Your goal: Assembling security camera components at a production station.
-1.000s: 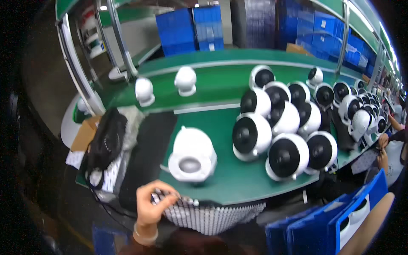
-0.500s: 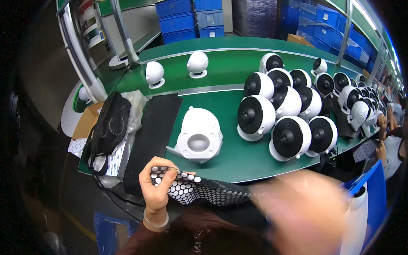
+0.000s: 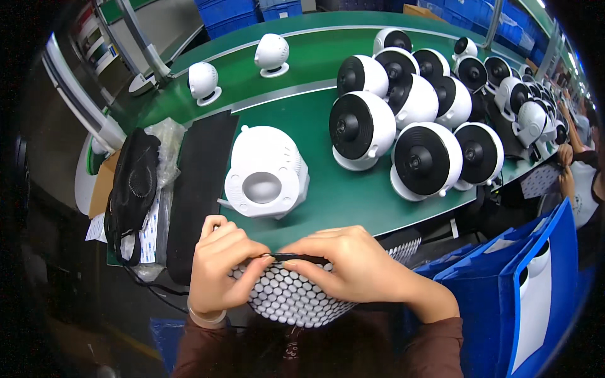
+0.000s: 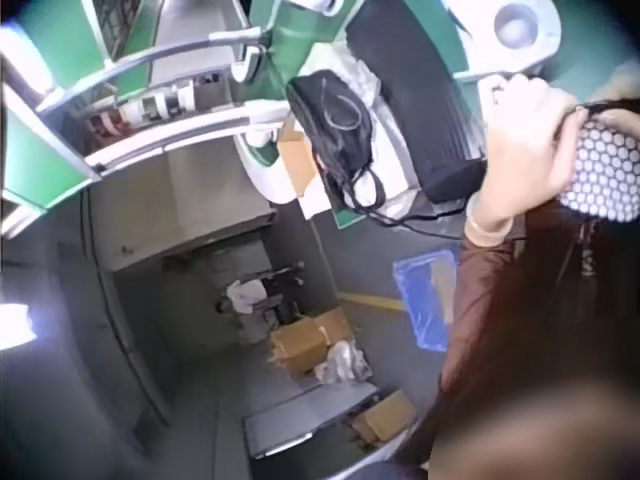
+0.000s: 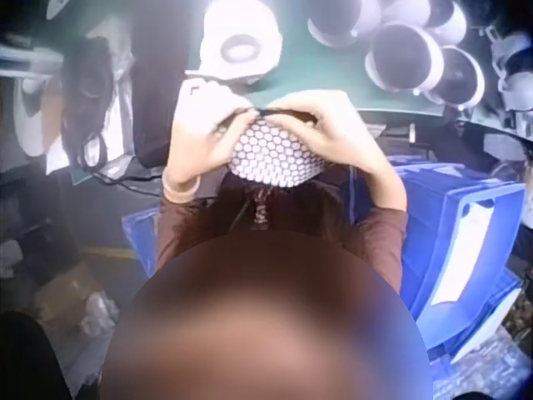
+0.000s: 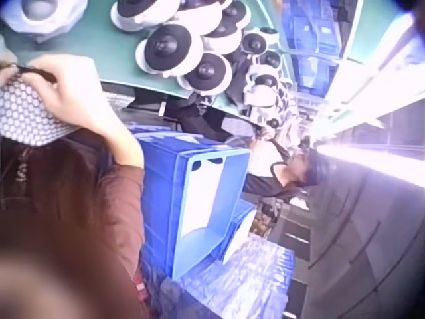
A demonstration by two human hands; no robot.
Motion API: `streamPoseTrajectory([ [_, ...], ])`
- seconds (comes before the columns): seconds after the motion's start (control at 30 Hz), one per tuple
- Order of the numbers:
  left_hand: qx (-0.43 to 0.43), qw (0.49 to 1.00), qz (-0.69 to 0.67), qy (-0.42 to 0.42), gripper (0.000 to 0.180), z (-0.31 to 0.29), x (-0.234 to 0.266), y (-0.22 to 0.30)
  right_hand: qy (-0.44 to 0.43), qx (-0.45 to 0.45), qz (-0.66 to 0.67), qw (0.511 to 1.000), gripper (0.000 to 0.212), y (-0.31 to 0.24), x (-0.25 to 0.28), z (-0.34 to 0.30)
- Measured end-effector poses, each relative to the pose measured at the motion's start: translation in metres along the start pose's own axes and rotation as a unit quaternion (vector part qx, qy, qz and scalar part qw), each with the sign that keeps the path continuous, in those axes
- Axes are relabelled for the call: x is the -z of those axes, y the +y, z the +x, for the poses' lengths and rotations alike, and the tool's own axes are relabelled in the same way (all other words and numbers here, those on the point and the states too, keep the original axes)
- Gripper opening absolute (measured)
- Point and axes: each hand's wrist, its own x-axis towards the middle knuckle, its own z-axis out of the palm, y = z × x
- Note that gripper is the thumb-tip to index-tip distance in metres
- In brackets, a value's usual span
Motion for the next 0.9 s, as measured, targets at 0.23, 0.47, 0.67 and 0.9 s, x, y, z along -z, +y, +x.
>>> streamPoseTrajectory([
  [0.23, 0.037, 0.992, -0.117, -0.029, 0.005, 0.003, -0.007, -0.004, 0.116, 0.142, -0.142, 0.973, 0.022, 0.001, -0.003, -0.002],
  [0.47, 0.049, 0.997, -0.059, -0.030, 0.005, 0.001, -0.011, -0.004, 0.194, 0.137, -0.236, 0.942, 0.018, 0.006, -0.017, 0.000],
  [0.67, 0.041, 0.999, 0.007, -0.018, 0.007, -0.006, -0.015, -0.005, 0.165, 0.107, -0.225, 0.954, 0.018, 0.006, -0.020, 0.007],
  [0.9, 0.056, 0.998, 0.018, 0.020, 0.009, -0.012, -0.022, -0.012, 0.197, 0.122, -0.260, 0.937, 0.016, 0.012, -0.035, 0.009],
])
